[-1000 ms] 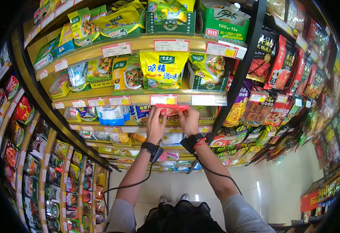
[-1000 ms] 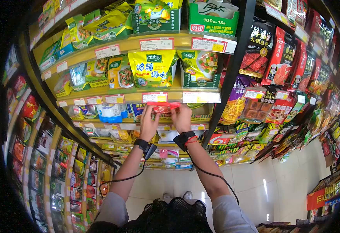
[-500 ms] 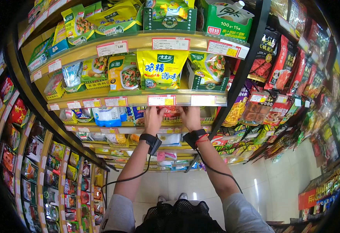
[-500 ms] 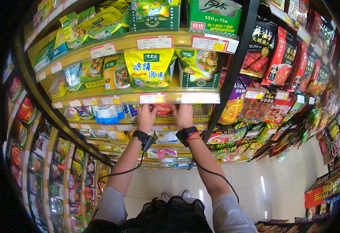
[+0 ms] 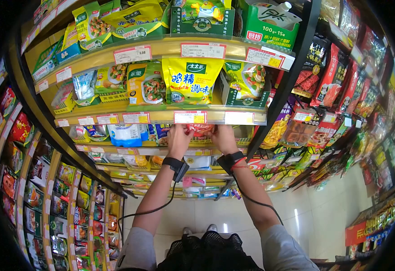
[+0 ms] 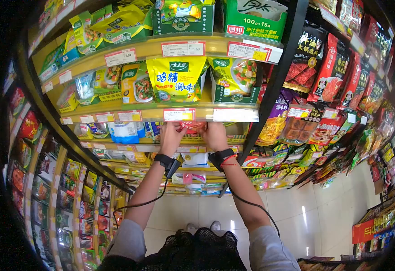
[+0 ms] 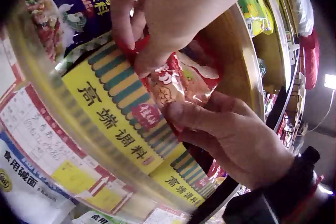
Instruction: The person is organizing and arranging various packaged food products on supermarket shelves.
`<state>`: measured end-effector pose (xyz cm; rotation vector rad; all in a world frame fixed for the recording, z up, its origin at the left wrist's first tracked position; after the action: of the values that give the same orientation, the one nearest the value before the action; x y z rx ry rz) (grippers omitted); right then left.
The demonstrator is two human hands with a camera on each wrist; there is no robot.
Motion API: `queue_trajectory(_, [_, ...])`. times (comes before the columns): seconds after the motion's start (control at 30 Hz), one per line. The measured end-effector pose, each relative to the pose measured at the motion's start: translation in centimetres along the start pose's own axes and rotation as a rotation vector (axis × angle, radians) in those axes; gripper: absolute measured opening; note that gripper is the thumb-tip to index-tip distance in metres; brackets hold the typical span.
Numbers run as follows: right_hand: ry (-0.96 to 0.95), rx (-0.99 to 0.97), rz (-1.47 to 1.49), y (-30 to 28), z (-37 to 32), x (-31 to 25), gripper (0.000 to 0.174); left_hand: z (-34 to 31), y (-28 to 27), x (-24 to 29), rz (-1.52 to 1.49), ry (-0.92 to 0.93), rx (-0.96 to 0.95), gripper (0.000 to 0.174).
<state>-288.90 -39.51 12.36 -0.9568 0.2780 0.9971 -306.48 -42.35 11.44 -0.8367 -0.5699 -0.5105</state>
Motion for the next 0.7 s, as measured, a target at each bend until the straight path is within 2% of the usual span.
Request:
queue_trajectory(0.07, [-0.094, 0.095, -0.087, -0.2, 0.3, -0.5, 0.042, 0.5, 0.1, 0.5, -0.029, 0.029, 0.025, 0.024])
queue_trajectory(0.2, [0.001, 0.06, -0.012, 0.7, 0.7, 0.2, 0.04, 1.3, 0.6, 0.6, -0.014, 0.072, 0.042, 0.02])
queue_trajectory(0.27, [-0.057, 0.151, -0.052, 0.5, 0.5, 0.1, 0.024, 1.0, 0.8, 0.7, 0.031, 0.1, 0.068, 0.022])
queue_trajectory(0.33, [-0.012, 0.123, 0.001, 0.5, 0.5, 0.3, 0.025, 0.7, 0.7, 0.9, 0.075, 0.128, 0.093, 0.024])
queue_trajectory(0.43, [0.033, 0.097, 0.077, 0.3, 0.5, 0.8, 0.029, 0.3, 0.3, 0.7, 0.009, 0.063, 0.055, 0.029])
queue_trajectory(0.5, [0.032, 0.095, 0.103, -0.1, 0.5, 0.4, 0.031, -0.6, -0.2, 0.2, 0.049, 0.053, 0.133, 0.024])
queue_trajectory(0.57, [-0.083, 0.095, 0.007, -0.5, 0.4, -0.5, 0.036, -0.8, -0.3, -0.2, 0.01, 0.071, 0.129, 0.025])
queue_trajectory(0.7, [-0.047, -0.009, -0.057, -0.2, 0.7, -0.1, 0.039, -0.7, -0.8, -0.1, -0.027, 0.171, 0.149, 0.024])
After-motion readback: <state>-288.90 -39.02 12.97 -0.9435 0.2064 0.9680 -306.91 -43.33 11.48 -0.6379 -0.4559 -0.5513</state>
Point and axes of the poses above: each hand's wrist, its own z-axis towards the middle knuckle, its own y-axis out of the palm, x = y × z, the point moved 5 cm from there along z, towards the middle knuckle, and after that the axes turned 3 degrees about x, right-handed, at the moved point
